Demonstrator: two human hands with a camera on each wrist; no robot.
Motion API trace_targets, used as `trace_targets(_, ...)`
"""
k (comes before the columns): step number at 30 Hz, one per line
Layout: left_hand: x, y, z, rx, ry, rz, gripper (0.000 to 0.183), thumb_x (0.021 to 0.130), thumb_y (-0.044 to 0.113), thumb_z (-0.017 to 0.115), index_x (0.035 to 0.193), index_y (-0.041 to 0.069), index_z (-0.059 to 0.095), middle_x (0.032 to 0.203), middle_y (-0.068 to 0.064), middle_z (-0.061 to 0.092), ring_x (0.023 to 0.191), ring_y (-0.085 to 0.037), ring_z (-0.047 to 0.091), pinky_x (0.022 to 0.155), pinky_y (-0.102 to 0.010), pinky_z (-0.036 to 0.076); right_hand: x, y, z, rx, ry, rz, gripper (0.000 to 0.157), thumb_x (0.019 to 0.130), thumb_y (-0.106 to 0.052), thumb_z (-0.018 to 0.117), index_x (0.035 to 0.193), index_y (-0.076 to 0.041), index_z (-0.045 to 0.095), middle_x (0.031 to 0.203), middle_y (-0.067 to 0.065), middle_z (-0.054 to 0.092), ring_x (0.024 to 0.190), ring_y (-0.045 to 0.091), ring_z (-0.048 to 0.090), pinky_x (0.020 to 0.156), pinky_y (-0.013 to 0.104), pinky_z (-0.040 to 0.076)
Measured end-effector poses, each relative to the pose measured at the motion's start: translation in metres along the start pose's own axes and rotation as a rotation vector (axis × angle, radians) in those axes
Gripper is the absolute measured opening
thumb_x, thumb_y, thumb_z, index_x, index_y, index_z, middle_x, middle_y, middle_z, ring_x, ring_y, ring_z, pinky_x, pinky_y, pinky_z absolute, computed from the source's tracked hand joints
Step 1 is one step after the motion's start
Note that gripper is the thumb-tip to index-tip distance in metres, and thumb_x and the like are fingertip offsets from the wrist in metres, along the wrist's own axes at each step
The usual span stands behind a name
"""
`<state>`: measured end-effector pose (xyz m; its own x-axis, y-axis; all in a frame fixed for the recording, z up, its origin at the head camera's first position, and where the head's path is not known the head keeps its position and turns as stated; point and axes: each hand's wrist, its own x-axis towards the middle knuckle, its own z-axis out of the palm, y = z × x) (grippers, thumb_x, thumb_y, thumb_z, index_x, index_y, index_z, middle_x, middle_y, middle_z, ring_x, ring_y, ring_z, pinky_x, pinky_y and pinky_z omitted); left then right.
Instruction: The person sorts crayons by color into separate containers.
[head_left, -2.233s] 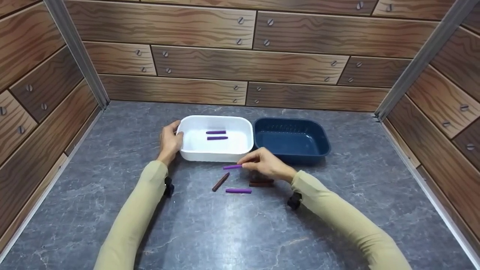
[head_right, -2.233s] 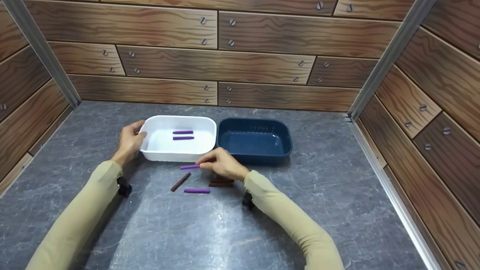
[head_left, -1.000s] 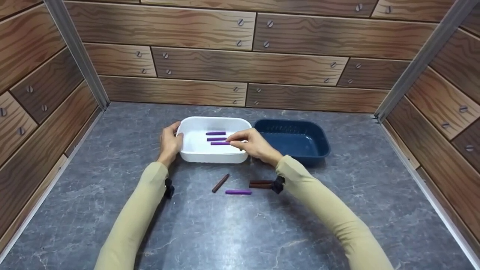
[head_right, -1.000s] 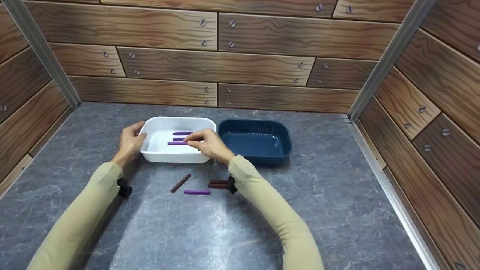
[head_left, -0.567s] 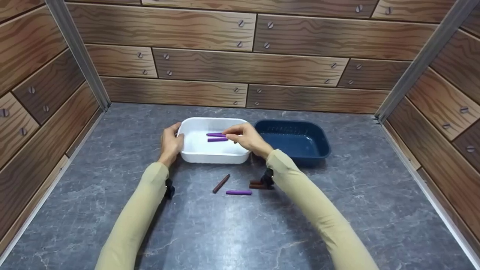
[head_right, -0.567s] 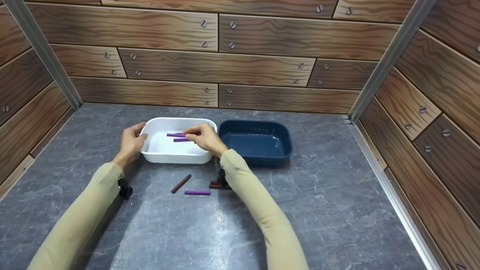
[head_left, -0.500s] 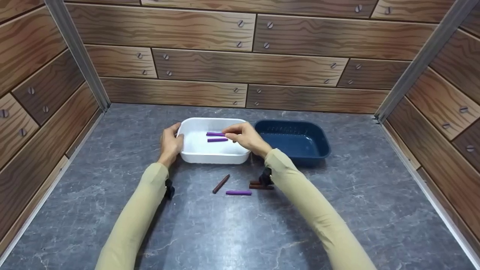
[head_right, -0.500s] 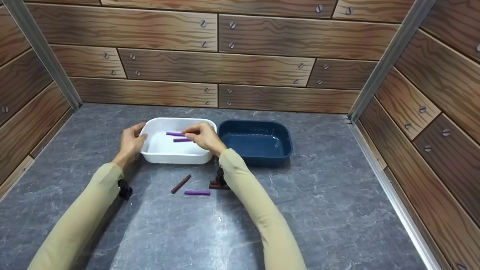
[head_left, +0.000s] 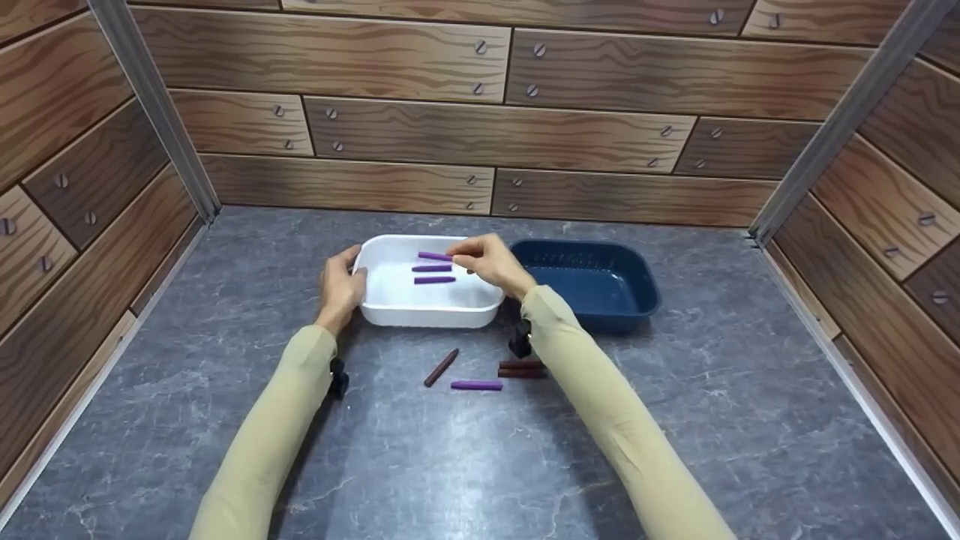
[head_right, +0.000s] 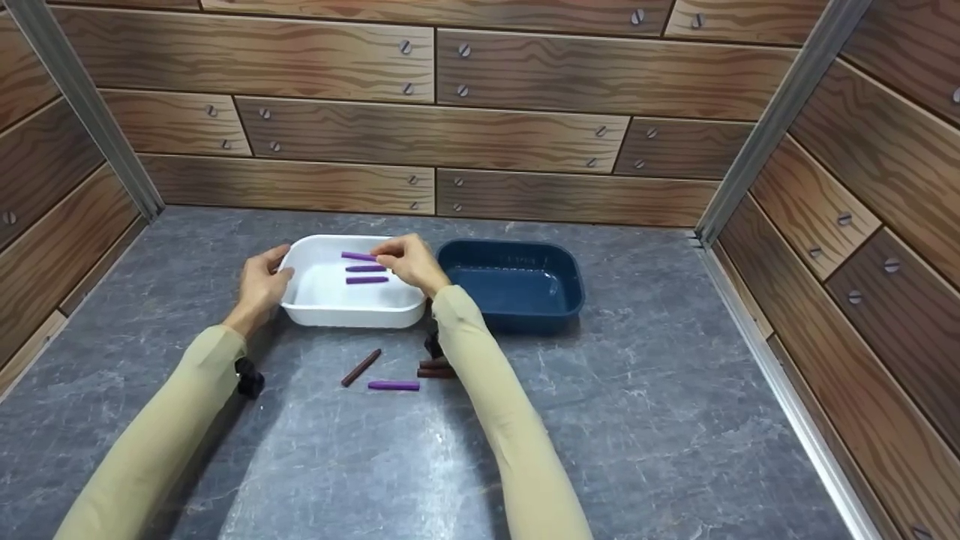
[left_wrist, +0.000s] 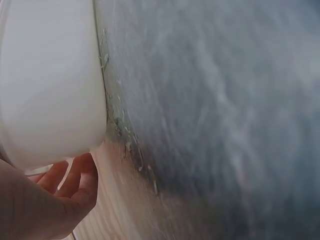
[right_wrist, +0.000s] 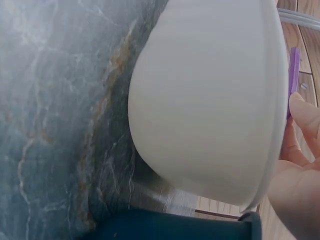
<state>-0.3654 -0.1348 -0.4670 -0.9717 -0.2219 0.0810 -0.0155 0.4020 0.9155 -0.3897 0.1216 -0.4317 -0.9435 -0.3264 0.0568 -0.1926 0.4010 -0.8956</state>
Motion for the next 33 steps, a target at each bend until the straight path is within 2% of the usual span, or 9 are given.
trace_targets(10, 0.000, -0.001, 0.000, -0.004, 0.015, 0.004, 0.050, 0.093, -0.001, 0.047, 0.144, 0.001, 0.048, 0.143, -0.018, 0.053, 0.130, -0.028, 0.053, 0.109, -0.037, 0.043, 0.008, 0.009, 0.012, -0.067, 0.013, 0.037, 0.020, 0.095, -0.009, 0.064, 0.111, -0.005, 0.074, 0.113, 0.015, 0.072, 0.103, 0.037, 0.064, 0.085, 0.041, 0.056)
trace_targets(13, 0.000, 0.000, 0.000, -0.001, 0.015, 0.008, 0.050, 0.094, 0.000, 0.047, 0.143, 0.001, 0.048, 0.143, -0.017, 0.053, 0.130, -0.028, 0.053, 0.109, -0.037, 0.043, 0.009, 0.010, 0.013, -0.096, 0.038, 0.041, 0.020, 0.093, -0.008, 0.065, 0.110, -0.005, 0.075, 0.110, 0.013, 0.073, 0.097, 0.029, 0.066, 0.077, 0.030, 0.056)
trace_targets(17, 0.002, 0.003, 0.000, -0.011, 0.015, 0.018, 0.050, 0.093, -0.001, 0.046, 0.143, 0.001, 0.048, 0.142, -0.018, 0.054, 0.129, -0.029, 0.053, 0.109, -0.038, 0.043, 0.012, 0.010, 0.013, -0.109, 0.069, 0.034, 0.019, 0.092, -0.006, 0.065, 0.108, -0.003, 0.075, 0.107, 0.013, 0.073, 0.083, 0.013, 0.063, 0.066, 0.017, 0.050)
trace_targets(22, 0.001, 0.004, -0.001, -0.018, 0.007, 0.007, 0.049, 0.094, 0.000, 0.047, 0.144, 0.002, 0.048, 0.142, -0.017, 0.054, 0.128, -0.028, 0.054, 0.108, -0.038, 0.044, 0.014, 0.011, 0.015, -0.104, 0.081, 0.035, 0.019, 0.091, -0.005, 0.066, 0.107, -0.003, 0.075, 0.106, 0.013, 0.073, 0.078, 0.008, 0.059, 0.065, 0.017, 0.048)
trace_targets(33, -0.002, -0.002, 0.000, 0.003, 0.000, 0.007, 0.050, 0.095, 0.001, 0.046, 0.145, 0.002, 0.046, 0.144, -0.018, 0.052, 0.131, -0.030, 0.052, 0.109, -0.040, 0.043, 0.013, 0.013, 0.022, -0.138, 0.042, 0.060, 0.019, 0.091, -0.005, 0.065, 0.108, -0.001, 0.075, 0.109, 0.015, 0.073, 0.088, 0.011, 0.061, 0.078, 0.019, 0.049)
